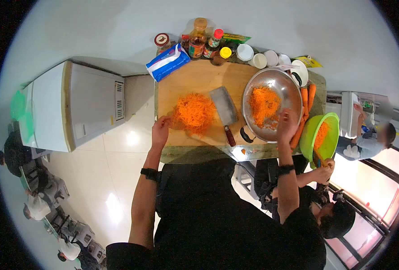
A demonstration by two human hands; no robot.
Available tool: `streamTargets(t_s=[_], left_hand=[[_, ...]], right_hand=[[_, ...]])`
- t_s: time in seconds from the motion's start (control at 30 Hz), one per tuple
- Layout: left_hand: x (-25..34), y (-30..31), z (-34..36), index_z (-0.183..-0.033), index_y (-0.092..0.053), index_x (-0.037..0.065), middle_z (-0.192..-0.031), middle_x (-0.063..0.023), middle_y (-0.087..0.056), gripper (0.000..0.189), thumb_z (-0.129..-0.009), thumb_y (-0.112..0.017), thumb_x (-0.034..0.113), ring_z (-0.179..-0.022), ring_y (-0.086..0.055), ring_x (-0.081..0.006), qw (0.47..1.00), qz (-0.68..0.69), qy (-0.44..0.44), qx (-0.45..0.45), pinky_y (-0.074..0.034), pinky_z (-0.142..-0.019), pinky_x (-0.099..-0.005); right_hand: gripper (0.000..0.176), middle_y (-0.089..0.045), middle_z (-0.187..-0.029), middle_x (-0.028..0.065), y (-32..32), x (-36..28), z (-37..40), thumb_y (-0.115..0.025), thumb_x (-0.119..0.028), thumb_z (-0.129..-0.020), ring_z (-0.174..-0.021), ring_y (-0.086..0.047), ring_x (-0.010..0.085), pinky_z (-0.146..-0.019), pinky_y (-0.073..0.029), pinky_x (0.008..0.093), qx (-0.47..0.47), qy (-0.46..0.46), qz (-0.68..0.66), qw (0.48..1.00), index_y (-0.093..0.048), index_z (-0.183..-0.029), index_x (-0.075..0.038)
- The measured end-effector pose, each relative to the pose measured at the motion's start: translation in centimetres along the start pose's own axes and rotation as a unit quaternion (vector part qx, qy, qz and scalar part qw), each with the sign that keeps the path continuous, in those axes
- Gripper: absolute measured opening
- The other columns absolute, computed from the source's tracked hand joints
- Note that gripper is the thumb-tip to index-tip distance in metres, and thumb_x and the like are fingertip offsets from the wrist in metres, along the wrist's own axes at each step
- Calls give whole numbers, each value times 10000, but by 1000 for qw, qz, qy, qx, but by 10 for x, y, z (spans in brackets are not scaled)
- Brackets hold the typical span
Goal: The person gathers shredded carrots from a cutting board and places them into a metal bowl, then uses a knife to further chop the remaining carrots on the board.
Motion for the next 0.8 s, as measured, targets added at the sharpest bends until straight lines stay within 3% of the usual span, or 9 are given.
streamTargets(t_s=[0.1, 0.17, 0.23, 0.3, 0.43, 0.5, 0.63, 0.77, 0.8], left_hand=[[-1, -5, 2, -1072, -655, 9, -953, -75, -691, 185, -965, -509, 44, -903, -635, -164, 997, 62, 53, -1, -494, -823, -296], [-8, -3, 2, -1077, -655, 9, -925, -68, -684, 186, -962, -513, 45, -864, -619, -160, 999, 41, -16, -3, -493, -807, -295], [5, 6, 6, -1080, -655, 9, -919, -71, -682, 186, -963, -518, 54, -863, -618, -158, 1000, 8, -8, -3, -492, -803, -296], [12, 7, 4, -1084, -655, 8, -913, -75, -681, 186, -964, -523, 62, -863, -618, -156, 1000, -23, -4, -6, -492, -798, -296], [19, 8, 6, -1104, -661, 20, -905, -85, -687, 198, -958, -546, 88, -832, -632, -164, 999, -42, -6, -20, -495, -784, -293], [27, 6, 1, -1110, -666, 28, -900, -87, -692, 202, -954, -557, 96, -822, -641, -166, 997, -80, -18, -14, -497, -775, -290], [48, 7, -4, -1084, -694, 51, -907, -101, -714, 190, -940, -580, 99, -842, -673, -182, 996, -61, -58, -25, -516, -762, -305], [52, -12, -10, -1051, -711, 64, -917, -117, -725, 172, -923, -601, 98, -867, -693, -212, 989, -89, -42, -111, -533, -769, -330], [54, -12, -11, -1051, -711, 64, -917, -117, -725, 172, -923, -601, 98, -867, -693, -212, 989, -90, -40, -109, -533, -769, -330]], right_hand=[[174, -656, -1080, 131, -51, 56, 32, -635, -32, -897, -916, -664, 295, -789, -544, 397, -122, -17, 62, 991, -661, -1068, -27], [135, -639, -974, 179, -32, 30, 24, -640, -71, -826, -896, -629, 411, -767, -509, 466, -52, -72, -32, 995, -653, -957, -37], [159, -637, -1005, 187, -8, -6, 12, -647, -63, -803, -902, -630, 408, -767, -511, 457, -1, -11, 1, 1000, -655, -960, -48], [117, -655, -1071, 140, 4, -25, 7, -636, -70, -902, -976, -658, 301, -753, -548, 405, 20, 12, 16, 1000, -659, -1011, -33], [107, -633, -1070, 151, -42, 8, 23, -646, -45, -874, -967, -655, 324, -751, -538, 410, -61, -43, 23, 997, -646, -980, -35], [122, -622, -1049, 167, -51, 13, 21, -649, -37, -857, -920, -653, 355, -740, -530, 424, -64, -4, 51, 997, -641, -978, -41], [110, -629, -961, 195, -15, -39, 12, -624, -35, -883, -844, -637, 387, -707, -512, 447, 123, 3, 0, 992, -640, -991, -37], [104, -655, -963, 211, -42, -6, 23, -597, -76, -911, -805, -655, 402, -657, -531, 461, 34, -57, 27, 997, -652, -990, -36], [106, -663, -909, 211, -27, -28, 20, -598, -75, -908, -806, -657, 411, -694, -529, 482, 80, -66, 13, 995, -667, -985, -54]])
Point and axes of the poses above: each hand's wrist, its own z-axis away from the middle knuckle, its own y-axis out of the back of the hand, x = y × z, the point moved 3 cm from there along -z, towards the middle knuckle
